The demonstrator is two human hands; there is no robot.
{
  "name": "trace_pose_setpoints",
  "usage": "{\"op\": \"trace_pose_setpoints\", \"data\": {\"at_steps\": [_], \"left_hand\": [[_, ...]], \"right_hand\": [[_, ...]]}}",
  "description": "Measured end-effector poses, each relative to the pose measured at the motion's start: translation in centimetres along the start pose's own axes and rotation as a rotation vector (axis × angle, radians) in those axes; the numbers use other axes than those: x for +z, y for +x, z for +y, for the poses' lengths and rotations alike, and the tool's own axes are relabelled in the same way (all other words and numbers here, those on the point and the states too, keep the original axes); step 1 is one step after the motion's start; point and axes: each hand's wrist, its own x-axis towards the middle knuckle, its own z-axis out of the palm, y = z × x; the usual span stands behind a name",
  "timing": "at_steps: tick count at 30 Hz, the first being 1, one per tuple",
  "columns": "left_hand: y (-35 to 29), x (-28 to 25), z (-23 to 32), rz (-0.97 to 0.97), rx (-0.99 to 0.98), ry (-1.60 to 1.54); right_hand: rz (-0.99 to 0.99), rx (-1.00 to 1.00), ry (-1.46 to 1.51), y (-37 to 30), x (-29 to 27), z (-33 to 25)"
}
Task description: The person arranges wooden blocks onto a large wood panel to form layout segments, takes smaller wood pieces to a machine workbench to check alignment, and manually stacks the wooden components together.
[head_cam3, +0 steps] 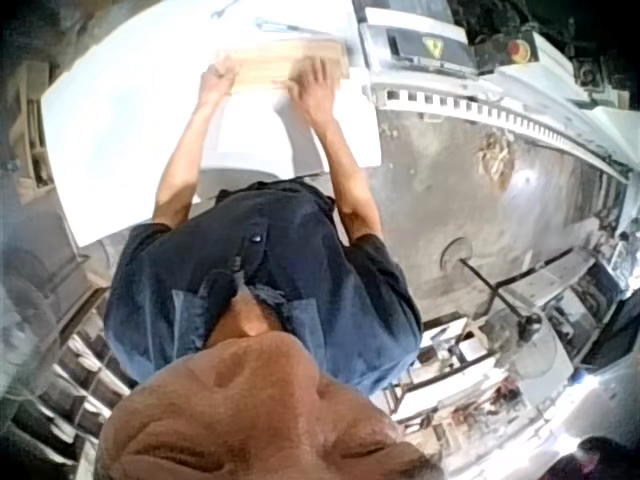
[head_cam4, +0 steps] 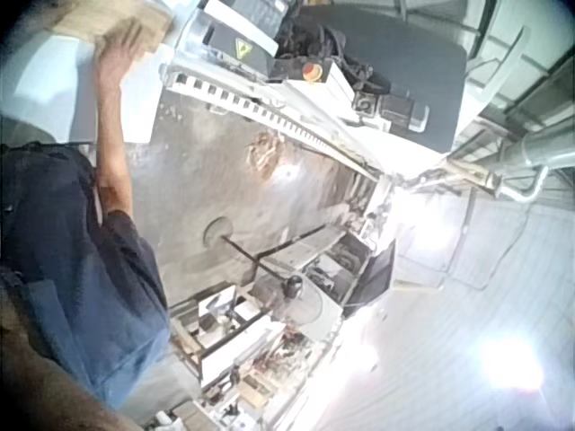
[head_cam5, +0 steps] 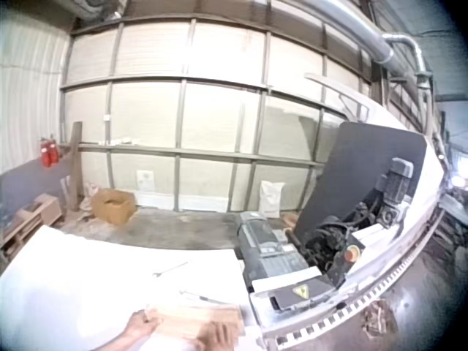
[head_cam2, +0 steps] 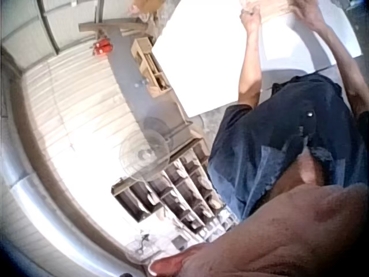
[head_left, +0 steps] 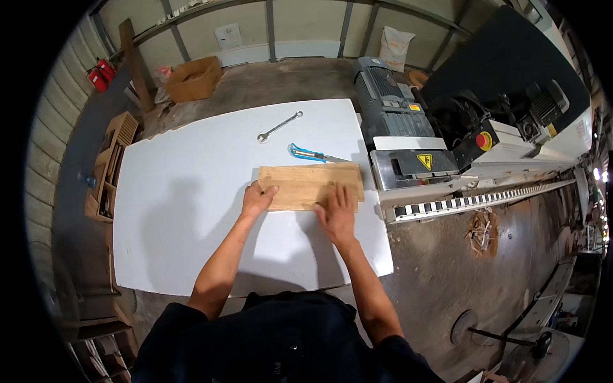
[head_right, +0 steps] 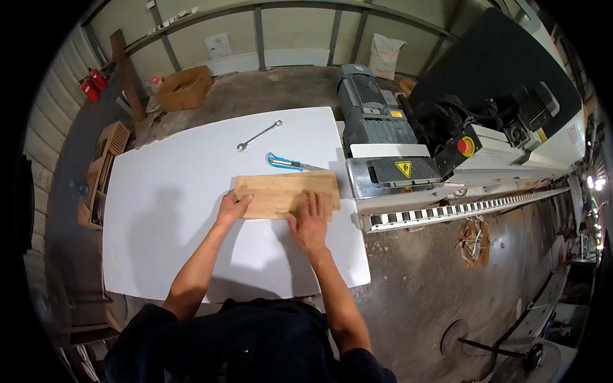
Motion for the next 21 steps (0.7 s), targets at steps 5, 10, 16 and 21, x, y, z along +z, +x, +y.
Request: {"op": "trace_pose_setpoints", "data": {"at_steps": [5,10,16,21], "left_hand": [[-0.2,0.3,1.8,-0.174,-0.181,-0.535],[-0.1,0.1,0.7,-0.176,-0.202,-0.542],[-0.9,-0.4,1.7,-0.171,-0.224,-0.604],[-1.0,-1.5,3.1,-0.204,-0.271,-0.644]], "right_hand": [[-0.054,0.012,-0.200,2.0,2.0,4.8],[-0.275,0.392,0.041,3.0,-0.6,7.4],[-0.156,-0.127,-0.046,2.3,1.1,1.5],[-0.144,0.214,-0.202,2.9,1.5,5.6]]}}
